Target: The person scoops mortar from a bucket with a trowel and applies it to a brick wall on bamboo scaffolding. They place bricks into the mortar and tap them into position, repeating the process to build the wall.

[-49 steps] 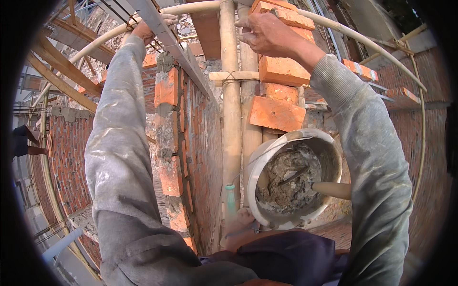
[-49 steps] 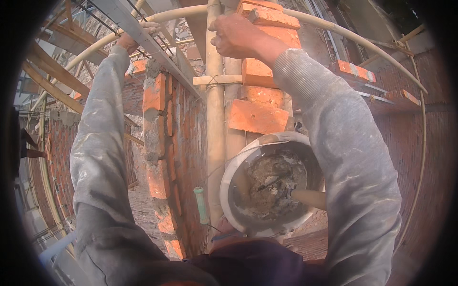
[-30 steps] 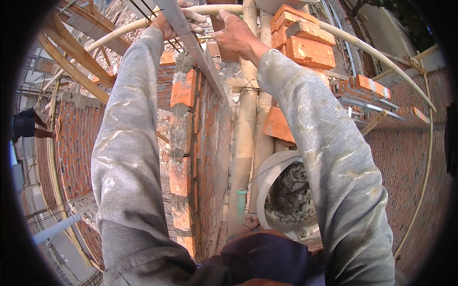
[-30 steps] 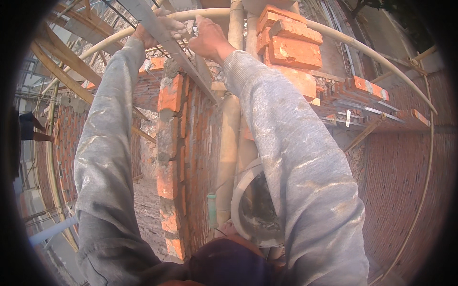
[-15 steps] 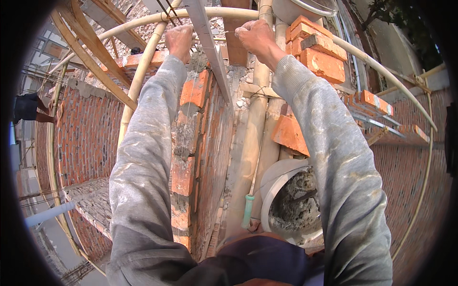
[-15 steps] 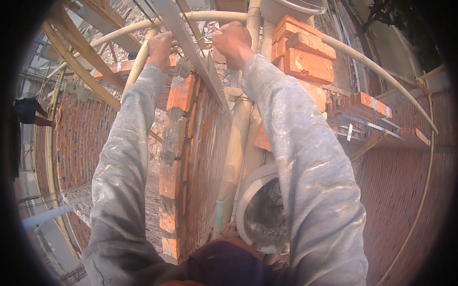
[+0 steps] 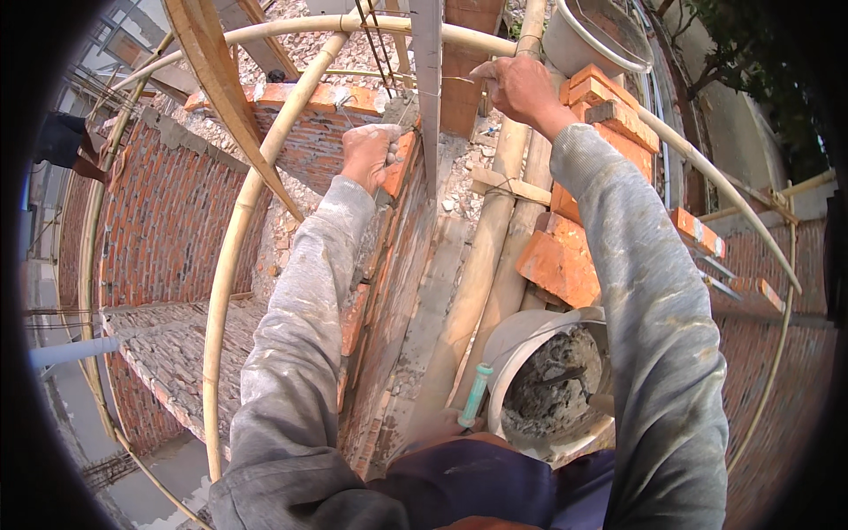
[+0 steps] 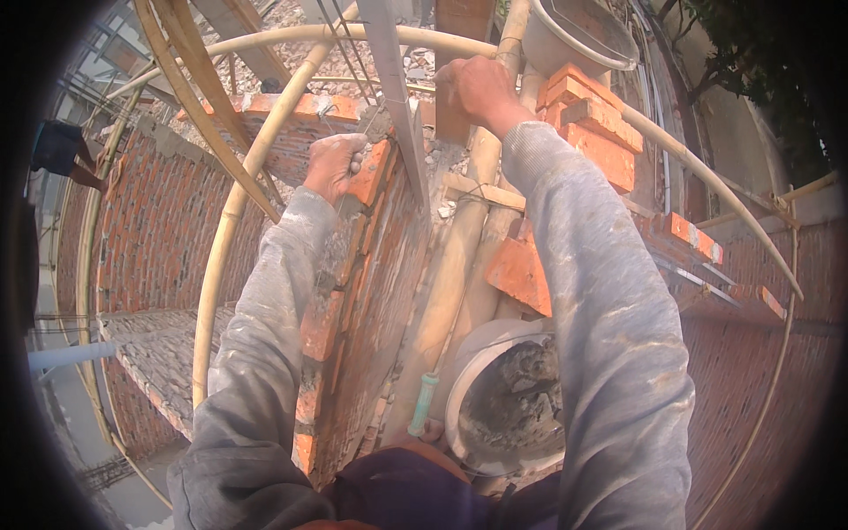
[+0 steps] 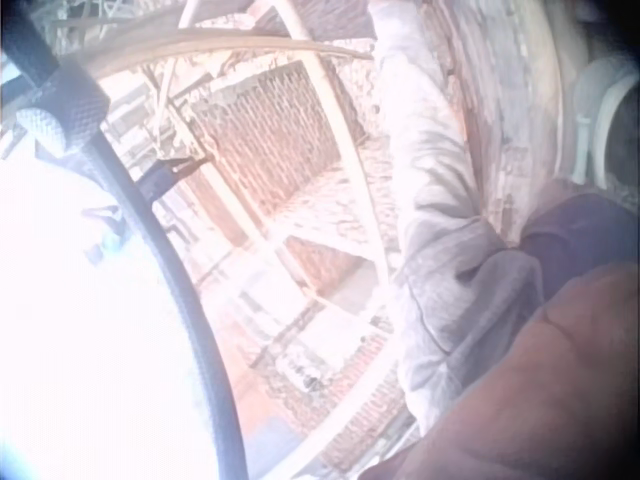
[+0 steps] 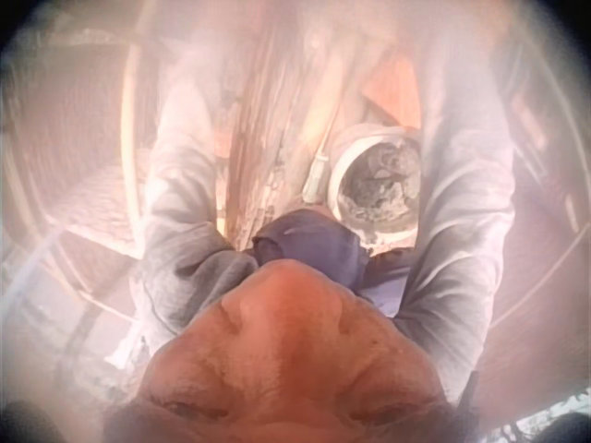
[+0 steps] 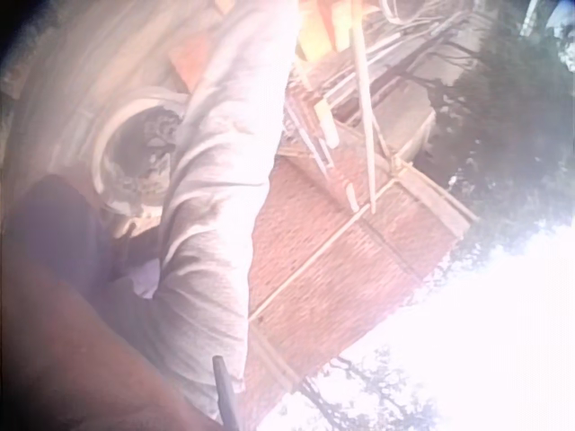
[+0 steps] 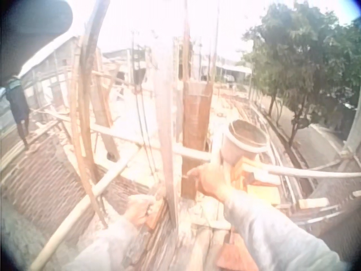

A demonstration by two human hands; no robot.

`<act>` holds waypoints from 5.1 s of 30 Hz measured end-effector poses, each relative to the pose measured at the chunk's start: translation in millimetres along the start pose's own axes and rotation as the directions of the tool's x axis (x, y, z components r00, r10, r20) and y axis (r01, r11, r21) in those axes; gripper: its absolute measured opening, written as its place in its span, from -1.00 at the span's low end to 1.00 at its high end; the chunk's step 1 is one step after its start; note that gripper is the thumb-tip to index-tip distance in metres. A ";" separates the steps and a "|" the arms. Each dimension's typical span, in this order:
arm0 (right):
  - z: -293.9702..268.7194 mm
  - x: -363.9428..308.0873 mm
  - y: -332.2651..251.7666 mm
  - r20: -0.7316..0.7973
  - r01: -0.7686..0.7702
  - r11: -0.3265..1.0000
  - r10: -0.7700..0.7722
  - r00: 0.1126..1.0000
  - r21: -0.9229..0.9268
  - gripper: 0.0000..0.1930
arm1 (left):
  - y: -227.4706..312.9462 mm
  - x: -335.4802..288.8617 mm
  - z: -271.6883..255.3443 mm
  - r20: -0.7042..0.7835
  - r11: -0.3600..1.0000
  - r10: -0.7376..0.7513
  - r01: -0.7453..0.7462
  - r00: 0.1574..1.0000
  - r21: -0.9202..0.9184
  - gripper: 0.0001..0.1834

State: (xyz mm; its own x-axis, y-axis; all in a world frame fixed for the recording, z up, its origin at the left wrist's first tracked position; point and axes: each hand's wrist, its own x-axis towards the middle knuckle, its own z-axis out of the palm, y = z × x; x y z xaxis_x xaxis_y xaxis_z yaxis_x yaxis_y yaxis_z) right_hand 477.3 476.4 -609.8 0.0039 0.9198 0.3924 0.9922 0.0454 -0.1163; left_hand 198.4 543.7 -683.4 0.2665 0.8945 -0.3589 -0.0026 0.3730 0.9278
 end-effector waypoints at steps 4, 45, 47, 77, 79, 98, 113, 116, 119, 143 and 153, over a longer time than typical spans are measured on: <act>3.8 0.0 2.0 -0.006 0.052 0.980 -0.054 0.999 -0.193 -0.77 | -21.6 25.7 10.1 -0.052 0.998 0.047 -0.049 0.998 -0.033 -0.90; 12.6 -69.2 -38.3 0.218 -0.116 0.993 0.112 0.970 0.007 -0.67 | -13.8 45.0 10.0 0.257 0.997 -0.016 0.036 0.966 -0.073 -0.80; 12.0 -65.7 -40.3 0.221 -0.094 0.995 0.087 0.971 0.024 -0.69 | -14.2 38.2 3.9 0.236 0.997 0.001 0.018 0.972 -0.075 -0.79; 15.2 -76.4 -101.2 0.196 -0.180 0.893 0.105 0.975 0.413 -0.67 | -14.0 20.5 22.8 0.201 0.436 0.643 -0.568 0.739 0.698 -0.64; 12.4 -73.1 -111.3 0.220 -0.143 0.902 0.055 0.974 0.407 -0.70 | -6.5 1.6 17.8 0.432 0.305 0.683 -0.767 0.589 0.564 -0.63; -27.8 -60.9 -148.0 0.033 0.197 0.945 -0.213 0.977 0.262 -0.49 | 11.4 69.7 -8.0 -0.121 0.934 0.355 -0.347 0.927 0.085 -0.85; -23.8 -72.2 -19.7 0.087 -0.298 0.900 0.285 0.954 0.319 -0.56 | 61.2 165.5 63.5 0.293 0.714 0.352 -0.457 0.889 0.529 -0.77; -18.3 -66.2 -15.4 0.059 -0.285 0.906 0.281 0.958 0.312 -0.54 | 54.3 175.1 60.2 0.447 0.892 0.235 -0.374 0.863 0.252 -0.77; -14.1 -60.2 -15.4 0.073 -0.272 0.923 0.262 0.962 0.272 -0.53 | 40.6 179.3 62.5 0.523 0.978 0.194 -0.207 0.830 -0.034 -0.80; 87.0 -11.1 -42.5 0.474 -0.495 0.564 0.198 0.858 0.661 -0.42 | 40.8 145.1 65.8 0.506 0.976 0.217 -0.188 0.835 -0.109 -0.87; 59.1 -24.9 -66.2 0.330 -0.434 0.780 0.306 0.893 0.451 -0.74 | 38.7 114.7 71.9 0.102 0.935 0.329 -0.308 0.939 -0.178 -0.82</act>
State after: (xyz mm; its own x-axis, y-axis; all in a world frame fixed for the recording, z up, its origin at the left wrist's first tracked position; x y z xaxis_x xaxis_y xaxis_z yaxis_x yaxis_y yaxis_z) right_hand 404.1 473.5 -665.8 0.2660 0.9639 0.0141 0.7160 -0.1878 -0.6724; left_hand 298.1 643.1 -681.3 0.3474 0.9375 -0.0218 -0.2561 0.1172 0.9595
